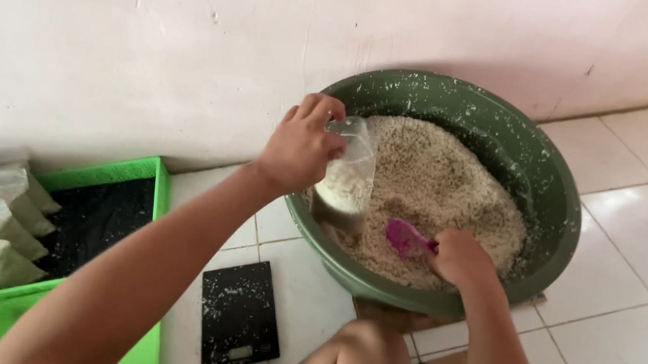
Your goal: Packaging granular material from a large container into small plastic bags and weighing them on a scale
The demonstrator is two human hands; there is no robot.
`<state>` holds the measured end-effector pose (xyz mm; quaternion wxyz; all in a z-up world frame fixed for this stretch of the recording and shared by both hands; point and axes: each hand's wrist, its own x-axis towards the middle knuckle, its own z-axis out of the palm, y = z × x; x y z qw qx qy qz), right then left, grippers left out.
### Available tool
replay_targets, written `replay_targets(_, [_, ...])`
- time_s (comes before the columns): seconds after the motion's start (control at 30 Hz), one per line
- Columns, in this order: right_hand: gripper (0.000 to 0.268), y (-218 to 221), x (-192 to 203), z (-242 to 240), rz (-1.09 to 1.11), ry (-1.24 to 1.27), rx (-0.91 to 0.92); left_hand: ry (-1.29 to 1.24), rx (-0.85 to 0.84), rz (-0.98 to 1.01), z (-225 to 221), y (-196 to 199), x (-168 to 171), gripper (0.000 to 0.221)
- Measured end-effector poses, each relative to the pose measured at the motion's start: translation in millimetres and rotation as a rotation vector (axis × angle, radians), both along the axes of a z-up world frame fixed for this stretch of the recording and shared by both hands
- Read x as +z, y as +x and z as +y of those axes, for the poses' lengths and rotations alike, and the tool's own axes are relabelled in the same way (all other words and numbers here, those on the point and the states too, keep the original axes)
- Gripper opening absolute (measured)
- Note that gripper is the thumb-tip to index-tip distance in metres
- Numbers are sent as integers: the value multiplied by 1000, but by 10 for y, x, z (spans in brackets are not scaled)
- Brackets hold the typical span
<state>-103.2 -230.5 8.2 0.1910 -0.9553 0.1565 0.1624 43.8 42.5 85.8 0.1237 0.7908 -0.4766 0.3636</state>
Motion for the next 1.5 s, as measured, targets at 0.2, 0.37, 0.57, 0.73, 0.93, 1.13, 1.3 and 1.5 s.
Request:
replay_targets(0.2, [32, -10, -76, -54, 18, -15, 13, -161, 36, 77, -86, -17, 173, 12])
replay_targets(0.37, [28, 3, -89, -40, 28, -123, -2, -216, 104, 97, 16, -167, 587, 7])
replay_targets(0.57, [26, 145, -565, -409, 8, -180, 24, -275, 135, -67, 578, -441, 1154, 18])
replay_targets(0.73, [36, 182, -561, -419, 46, -233, 69, -285, 19, -100, 1229, -900, 1156, 15])
replay_targets(0.93, [30, 97, -389, -172, 158, -656, 157, -86, 397, 144, 1733, -1324, -42, 12])
replay_targets(1.13, [44, -91, -61, 17, 99, -496, 16, -167, 436, 365, 1901, -1493, -1275, 17])
replay_targets(1.3, [12, -241, 17, 492, -1368, -352, 538, -77, 382, 499, 1830, -1798, -1709, 19])
replay_targets(1.5, [27, -402, -810, 2024, -1081, 271, 543, -273, 183, 519, 1870, -1980, -1737, 6])
